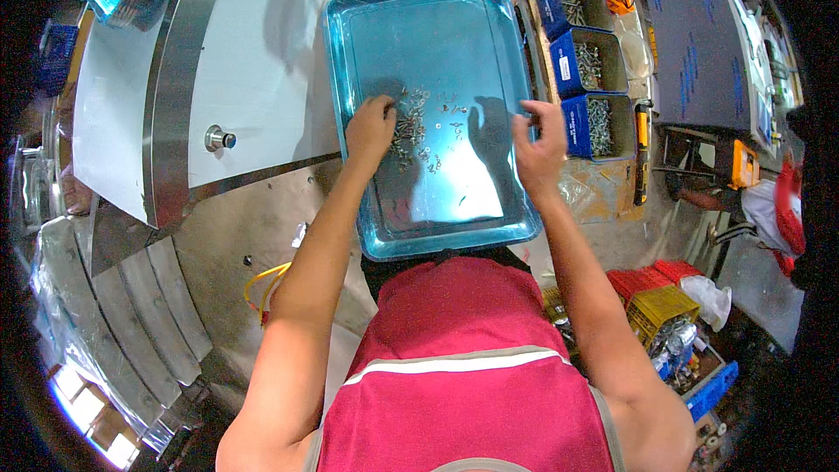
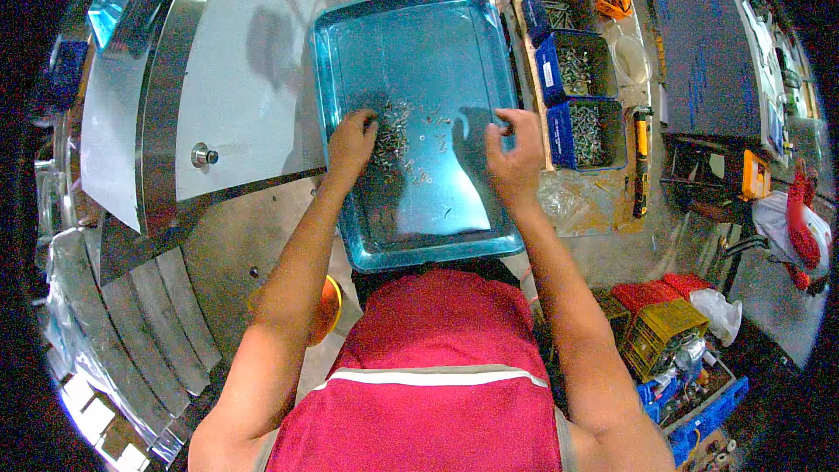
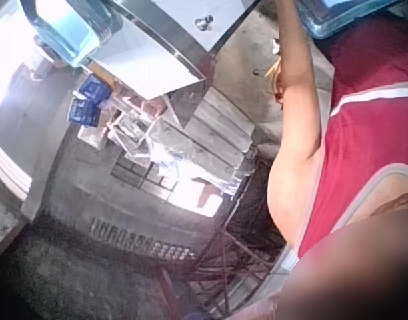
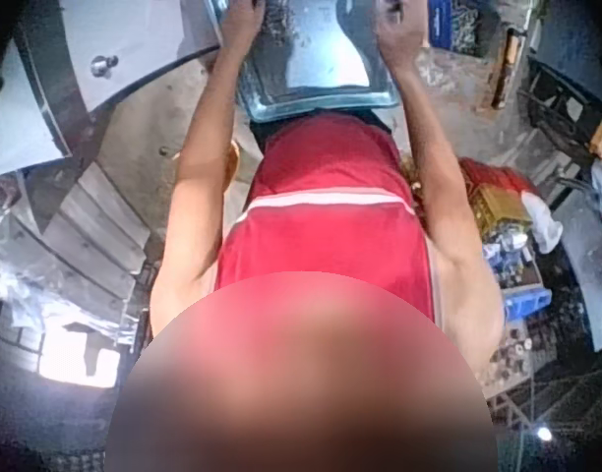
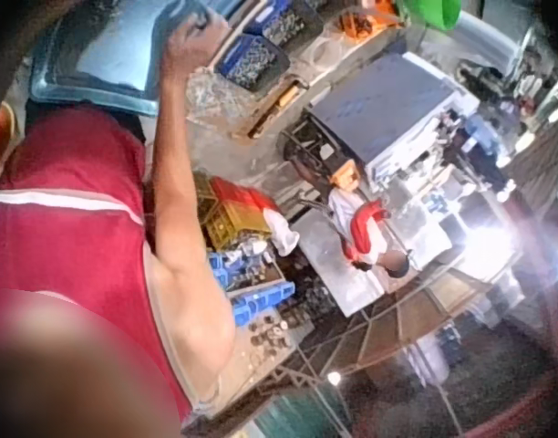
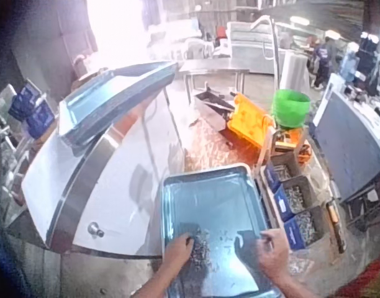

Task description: The person sorts small metal fasteners from a blue tray into separate compartments of a divided container. They repeatedly pick up fasteners with both hands, separate them by type, and place them into the appropriate bins.

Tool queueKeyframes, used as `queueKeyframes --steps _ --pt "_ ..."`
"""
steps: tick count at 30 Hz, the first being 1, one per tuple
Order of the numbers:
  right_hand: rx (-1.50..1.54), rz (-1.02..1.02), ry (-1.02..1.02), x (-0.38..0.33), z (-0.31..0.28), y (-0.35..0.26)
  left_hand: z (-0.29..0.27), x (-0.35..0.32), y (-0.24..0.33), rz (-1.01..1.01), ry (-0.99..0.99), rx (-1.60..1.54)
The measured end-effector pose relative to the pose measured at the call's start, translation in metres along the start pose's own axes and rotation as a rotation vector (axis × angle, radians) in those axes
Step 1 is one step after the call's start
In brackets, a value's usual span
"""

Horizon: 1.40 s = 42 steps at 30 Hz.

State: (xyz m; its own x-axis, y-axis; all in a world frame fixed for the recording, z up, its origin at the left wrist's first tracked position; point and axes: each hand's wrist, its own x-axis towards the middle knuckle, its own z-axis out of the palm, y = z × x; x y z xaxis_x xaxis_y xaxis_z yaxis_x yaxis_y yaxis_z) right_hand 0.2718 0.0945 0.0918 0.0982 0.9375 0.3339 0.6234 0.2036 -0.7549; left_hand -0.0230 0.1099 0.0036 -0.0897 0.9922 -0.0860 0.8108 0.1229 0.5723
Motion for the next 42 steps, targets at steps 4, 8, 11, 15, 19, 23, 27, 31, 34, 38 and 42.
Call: queueKeyframes --steps 4,8,11,15,19,23,27,31,34,38,42 --pt "0.066 0.136 -0.2 0.007 0.066 0.021 0.012 0.02 -0.006 0.141 -0.061 0.082" --pt "0.007 0.166 -0.286 0.018 0.112 0.041 0.012 0.022 -0.001 0.214 -0.033 0.127" --pt "-0.06 0.214 -0.308 0.027 0.137 0.045 0.007 0.023 -0.005 -0.049 -0.118 -0.325" --pt "-0.167 0.285 -0.371 0.039 0.153 0.042 0.006 0.029 -0.016 -0.472 -0.211 -1.284" --pt "-0.31 0.326 -0.445 0.05 0.164 0.034 0.012 0.049 -0.02 -0.242 -0.102 -0.664" --pt "-0.292 0.189 -0.392 0.051 0.172 0.026 0.019 0.055 -0.009 -0.029 -0.142 -0.02" --pt "-0.323 -0.057 -0.564 0.05 0.176 0.024 0.021 0.058 -0.001 0.053 -0.207 0.096" --pt "-0.453 -0.24 -0.62 0.051 0.181 0.026 0.018 0.057 0.001 0.06 -0.248 0.198" --pt "-0.484 -0.241 -0.62 0.056 0.185 0.028 0.014 0.052 -0.001 0.103 -0.276 0.208" --pt "0.094 0.256 -0.497 0.059 0.173 0.036 0.013 0.05 -0.005 0.102 -0.325 0.175" --pt "0.663 0.806 -0.573 0.065 0.159 0.048 0.017 0.048 -0.009 0.104 -0.294 0.118"
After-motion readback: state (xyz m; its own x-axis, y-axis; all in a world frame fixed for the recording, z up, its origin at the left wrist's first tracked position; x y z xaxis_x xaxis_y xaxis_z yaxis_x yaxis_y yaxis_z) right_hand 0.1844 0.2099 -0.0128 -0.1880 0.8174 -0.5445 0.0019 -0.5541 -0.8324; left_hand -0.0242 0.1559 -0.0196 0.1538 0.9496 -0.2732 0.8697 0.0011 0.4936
